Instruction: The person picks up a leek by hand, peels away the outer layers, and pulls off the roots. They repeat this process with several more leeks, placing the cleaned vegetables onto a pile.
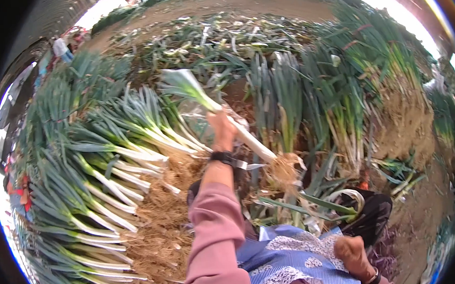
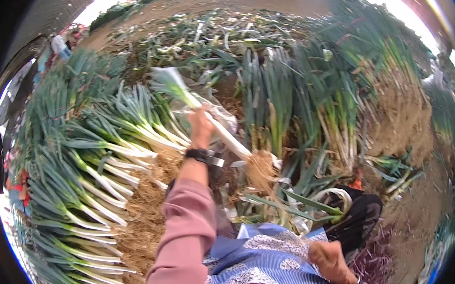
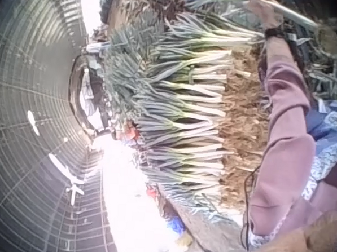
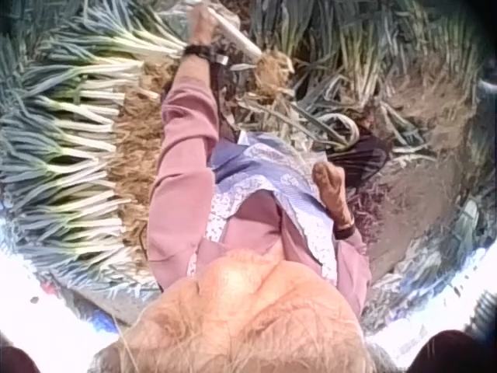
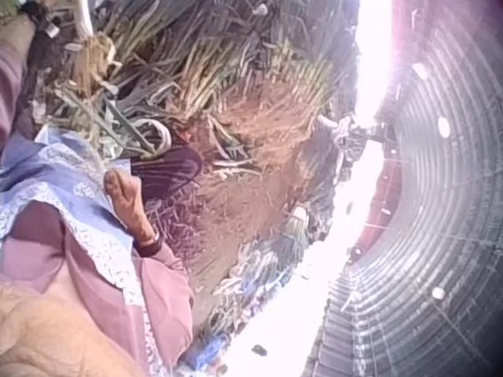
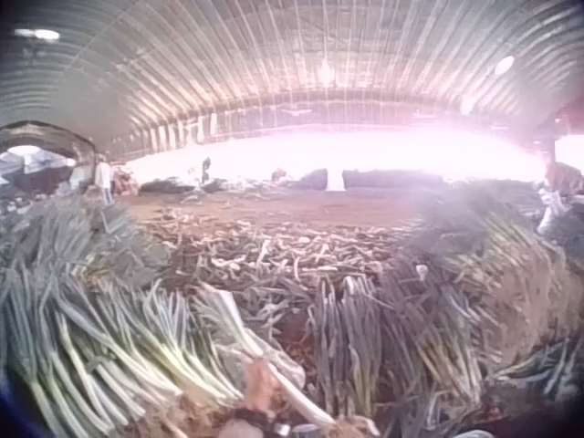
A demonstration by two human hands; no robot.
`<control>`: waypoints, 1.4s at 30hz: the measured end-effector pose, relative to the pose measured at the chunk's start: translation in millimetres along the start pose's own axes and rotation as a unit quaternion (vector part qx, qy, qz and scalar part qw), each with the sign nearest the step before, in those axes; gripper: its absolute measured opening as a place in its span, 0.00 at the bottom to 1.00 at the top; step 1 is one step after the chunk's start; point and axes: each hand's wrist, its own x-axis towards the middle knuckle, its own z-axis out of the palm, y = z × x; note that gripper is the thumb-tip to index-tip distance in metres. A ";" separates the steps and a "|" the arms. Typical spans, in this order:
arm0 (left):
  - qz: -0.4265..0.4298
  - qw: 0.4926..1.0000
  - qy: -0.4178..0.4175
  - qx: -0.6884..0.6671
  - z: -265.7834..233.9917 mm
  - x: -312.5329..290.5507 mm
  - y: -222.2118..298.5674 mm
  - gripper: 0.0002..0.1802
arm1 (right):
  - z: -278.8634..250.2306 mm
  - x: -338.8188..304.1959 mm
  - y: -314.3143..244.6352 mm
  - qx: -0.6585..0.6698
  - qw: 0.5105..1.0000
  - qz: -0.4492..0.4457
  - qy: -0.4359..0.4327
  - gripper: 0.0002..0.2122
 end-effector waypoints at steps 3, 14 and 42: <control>0.004 0.987 0.159 0.035 47.5 -9.9 24.2 0.14 | -20.5 30.5 19.0 0.090 0.984 -0.003 0.151 0.17; 0.062 0.989 0.125 0.052 18.5 -59.2 65.5 0.24 | 68.2 227.2 32.2 -0.212 0.945 -0.231 0.097 0.12; 0.287 0.644 0.564 0.431 -414.7 -208.0 382.9 0.22 | -18.1 153.7 181.6 -0.490 0.861 -0.131 0.039 0.15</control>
